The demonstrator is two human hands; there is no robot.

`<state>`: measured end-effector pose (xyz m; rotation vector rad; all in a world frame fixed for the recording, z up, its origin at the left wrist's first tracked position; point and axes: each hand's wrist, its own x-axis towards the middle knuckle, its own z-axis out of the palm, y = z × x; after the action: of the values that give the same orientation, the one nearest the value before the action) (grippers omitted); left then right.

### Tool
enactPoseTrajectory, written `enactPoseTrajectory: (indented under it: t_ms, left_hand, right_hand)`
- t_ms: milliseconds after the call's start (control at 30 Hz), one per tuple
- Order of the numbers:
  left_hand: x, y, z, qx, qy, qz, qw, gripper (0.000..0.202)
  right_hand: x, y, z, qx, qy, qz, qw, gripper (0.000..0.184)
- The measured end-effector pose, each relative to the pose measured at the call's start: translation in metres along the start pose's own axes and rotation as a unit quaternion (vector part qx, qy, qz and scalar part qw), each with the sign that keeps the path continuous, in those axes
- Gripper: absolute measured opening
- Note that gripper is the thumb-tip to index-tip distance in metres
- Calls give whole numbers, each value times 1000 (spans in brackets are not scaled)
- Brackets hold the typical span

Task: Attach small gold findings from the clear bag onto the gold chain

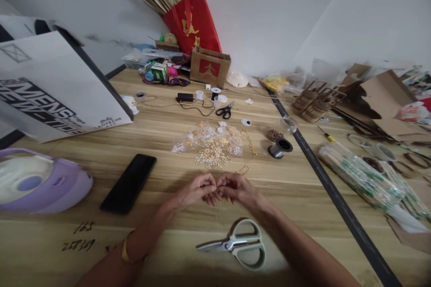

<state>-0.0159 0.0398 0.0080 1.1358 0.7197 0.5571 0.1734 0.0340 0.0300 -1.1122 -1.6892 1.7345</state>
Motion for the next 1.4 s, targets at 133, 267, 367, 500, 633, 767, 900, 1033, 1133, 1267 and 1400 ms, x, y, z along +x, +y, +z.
enactPoseTrajectory:
  t_ms: [133, 267, 367, 500, 633, 767, 900, 1033, 1133, 1267, 1400]
  left_hand:
    - [0, 2, -2, 14, 7, 2, 1000, 32]
    - [0, 2, -3, 13, 13, 0, 1000, 34]
    - [0, 2, -5, 9, 12, 4, 1000, 34]
    - [0, 0, -10, 18, -4, 4, 1000, 31]
    - [-1, -1, -15, 47, -22, -1, 999, 28]
    - [-2, 0, -16, 56, -34, -9, 998, 29]
    - [-3, 3, -16, 55, -39, -12, 998, 30]
    - [-4, 4, -15, 56, -36, -7, 998, 30]
    - [-4, 4, -15, 56, -38, -6, 998, 30]
    - [-4, 3, -15, 61, -40, -1, 997, 29]
    - [-3, 2, -16, 68, -45, 0, 997, 29]
  right_hand:
    - [0, -4, -2, 27, -12, 5, 1000, 17]
    - [-1, -5, -3, 20, -7, 16, 1000, 16]
    - [-3, -5, -5, -5, -3, 26, 1000, 18]
    - [-7, -4, -13, -109, 3, 1, 994, 16]
    - [-12, -8, -24, -280, 36, -27, 959, 12]
    - [-19, -14, -29, -410, 19, -19, 912, 11]
    - [-28, -17, -27, -496, -35, -40, 867, 13]
    - [-34, -13, -19, -551, -59, -39, 832, 12]
    - [-35, -7, -11, -595, -58, -32, 801, 11]
    - [-36, 0, -2, -654, -57, -51, 753, 14]
    - [-38, 3, 4, -690, -60, -83, 717, 18]
